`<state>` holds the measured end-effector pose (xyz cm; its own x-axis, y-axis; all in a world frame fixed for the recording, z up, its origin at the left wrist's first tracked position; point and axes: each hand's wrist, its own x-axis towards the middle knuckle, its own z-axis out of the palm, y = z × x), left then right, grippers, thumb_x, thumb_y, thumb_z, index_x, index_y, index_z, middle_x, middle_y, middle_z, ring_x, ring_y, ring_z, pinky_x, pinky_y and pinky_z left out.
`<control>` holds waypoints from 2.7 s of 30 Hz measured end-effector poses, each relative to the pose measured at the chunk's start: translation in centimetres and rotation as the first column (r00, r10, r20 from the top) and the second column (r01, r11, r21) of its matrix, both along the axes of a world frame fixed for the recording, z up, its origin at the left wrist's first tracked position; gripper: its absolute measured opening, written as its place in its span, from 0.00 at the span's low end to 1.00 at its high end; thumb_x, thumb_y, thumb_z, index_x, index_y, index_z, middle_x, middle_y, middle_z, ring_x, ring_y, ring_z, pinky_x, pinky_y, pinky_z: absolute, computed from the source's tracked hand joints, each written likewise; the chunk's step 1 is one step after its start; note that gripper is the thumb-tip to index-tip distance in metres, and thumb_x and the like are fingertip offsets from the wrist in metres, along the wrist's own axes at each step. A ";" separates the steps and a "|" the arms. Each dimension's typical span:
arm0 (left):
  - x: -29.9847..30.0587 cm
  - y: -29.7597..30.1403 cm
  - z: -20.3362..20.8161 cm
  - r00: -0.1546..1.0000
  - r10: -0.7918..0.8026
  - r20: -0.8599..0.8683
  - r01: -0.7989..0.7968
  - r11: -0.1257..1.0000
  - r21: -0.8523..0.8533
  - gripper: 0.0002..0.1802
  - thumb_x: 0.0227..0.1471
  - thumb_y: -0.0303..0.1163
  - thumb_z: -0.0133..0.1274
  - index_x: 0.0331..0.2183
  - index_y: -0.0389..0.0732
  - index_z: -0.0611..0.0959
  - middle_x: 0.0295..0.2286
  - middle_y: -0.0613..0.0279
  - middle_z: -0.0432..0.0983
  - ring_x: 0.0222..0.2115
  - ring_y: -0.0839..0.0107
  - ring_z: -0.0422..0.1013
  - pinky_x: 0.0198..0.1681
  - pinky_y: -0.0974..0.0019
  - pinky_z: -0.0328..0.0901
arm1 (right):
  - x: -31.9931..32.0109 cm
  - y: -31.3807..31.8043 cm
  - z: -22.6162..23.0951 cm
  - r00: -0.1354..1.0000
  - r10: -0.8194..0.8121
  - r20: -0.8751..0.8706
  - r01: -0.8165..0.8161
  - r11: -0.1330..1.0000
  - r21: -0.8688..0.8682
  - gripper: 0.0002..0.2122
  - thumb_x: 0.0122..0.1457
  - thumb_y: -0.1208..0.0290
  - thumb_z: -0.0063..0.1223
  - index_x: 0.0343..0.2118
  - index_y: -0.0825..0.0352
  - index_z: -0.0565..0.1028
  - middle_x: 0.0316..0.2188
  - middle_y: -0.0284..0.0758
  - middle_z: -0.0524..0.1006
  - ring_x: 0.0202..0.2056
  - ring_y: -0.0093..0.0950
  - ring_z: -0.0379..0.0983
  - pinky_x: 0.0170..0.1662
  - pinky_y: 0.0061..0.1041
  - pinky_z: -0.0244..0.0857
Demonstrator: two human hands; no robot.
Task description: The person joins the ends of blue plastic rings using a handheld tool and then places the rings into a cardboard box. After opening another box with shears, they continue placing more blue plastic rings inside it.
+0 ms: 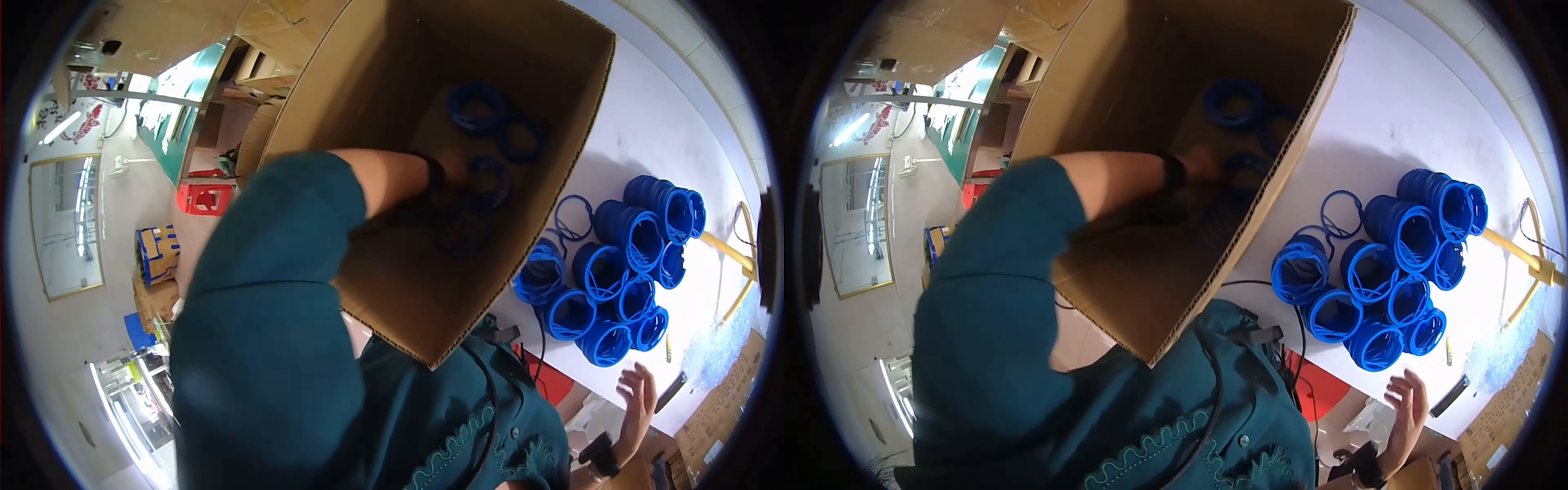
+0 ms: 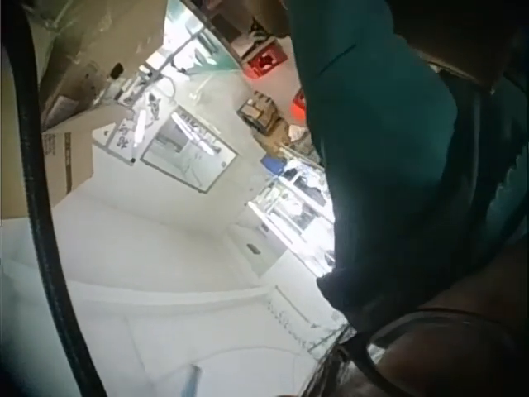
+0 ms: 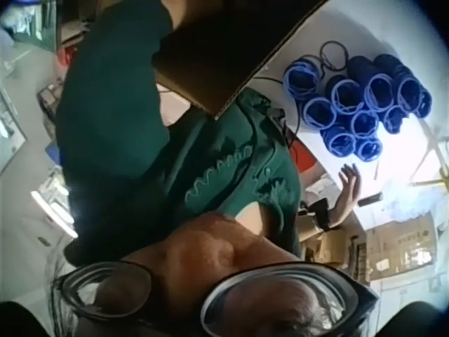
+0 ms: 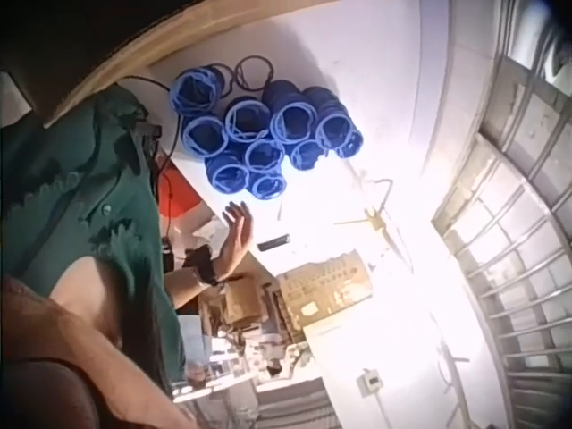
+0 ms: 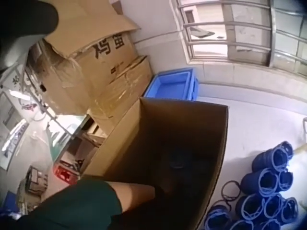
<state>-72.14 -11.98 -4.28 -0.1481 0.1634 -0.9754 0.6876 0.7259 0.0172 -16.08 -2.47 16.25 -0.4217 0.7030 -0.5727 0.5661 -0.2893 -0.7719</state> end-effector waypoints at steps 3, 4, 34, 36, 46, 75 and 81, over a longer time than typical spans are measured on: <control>4.2 -2.9 1.8 0.979 0.062 -0.193 0.038 0.879 0.474 0.11 0.45 0.32 0.51 0.27 0.35 0.83 0.30 0.42 0.77 0.32 0.51 0.75 0.34 0.55 0.70 | 2.6 -1.6 -0.1 0.995 -0.073 0.074 0.075 0.997 -0.026 0.19 0.62 0.60 0.47 0.50 0.68 0.69 0.38 0.37 0.76 0.37 0.25 0.74 0.40 0.21 0.67; 4.7 -3.6 1.9 0.953 0.137 -0.270 0.082 0.741 0.667 0.10 0.44 0.29 0.50 0.25 0.33 0.82 0.28 0.40 0.77 0.30 0.50 0.75 0.32 0.55 0.70 | 2.8 -1.7 -0.6 0.989 -0.097 0.109 0.102 0.994 -0.041 0.18 0.63 0.61 0.46 0.50 0.69 0.69 0.38 0.37 0.76 0.37 0.24 0.74 0.40 0.21 0.67; 1.2 1.7 -9.4 0.863 -0.189 -0.468 0.432 0.756 0.491 0.06 0.46 0.28 0.51 0.23 0.43 0.83 0.27 0.55 0.78 0.29 0.63 0.76 0.30 0.62 0.71 | 0.3 -1.9 -4.7 0.978 0.039 0.207 -0.007 0.988 -0.154 0.19 0.62 0.57 0.47 0.47 0.67 0.71 0.35 0.36 0.78 0.35 0.25 0.75 0.39 0.22 0.69; 1.8 2.6 -9.8 0.876 -0.039 -0.481 0.314 0.803 0.507 0.06 0.47 0.29 0.51 0.24 0.44 0.83 0.28 0.56 0.79 0.29 0.64 0.76 0.31 0.62 0.71 | 0.0 -2.1 -4.4 0.974 0.039 0.221 -0.005 0.989 -0.150 0.19 0.62 0.57 0.47 0.47 0.67 0.71 0.34 0.36 0.78 0.35 0.25 0.75 0.38 0.22 0.69; 4.0 4.4 -8.9 0.684 0.635 -0.359 -0.242 0.662 0.709 0.07 0.51 0.31 0.51 0.25 0.45 0.84 0.30 0.59 0.79 0.31 0.66 0.76 0.31 0.64 0.71 | -0.4 -1.6 -1.9 0.981 -0.017 0.194 0.027 0.998 -0.048 0.19 0.61 0.57 0.48 0.47 0.68 0.71 0.34 0.37 0.77 0.36 0.25 0.74 0.39 0.23 0.69; 0.7 7.5 -6.3 0.864 0.369 -0.342 -0.016 0.700 0.714 0.13 0.43 0.40 0.59 0.33 0.45 0.85 0.32 0.54 0.79 0.35 0.57 0.76 0.37 0.57 0.71 | -1.9 -1.1 -1.5 0.979 0.063 0.196 -0.056 0.997 -0.044 0.23 0.59 0.50 0.49 0.47 0.67 0.71 0.35 0.39 0.78 0.37 0.29 0.76 0.39 0.25 0.70; 0.8 2.4 5.4 0.680 -0.370 -0.633 0.730 0.431 0.531 0.19 0.43 0.41 0.58 0.39 0.44 0.82 0.31 0.51 0.79 0.32 0.54 0.76 0.35 0.56 0.71 | -1.3 -1.2 -0.9 0.975 0.047 0.218 -0.044 0.999 -0.017 0.24 0.58 0.49 0.49 0.47 0.67 0.71 0.35 0.39 0.77 0.37 0.29 0.76 0.39 0.26 0.70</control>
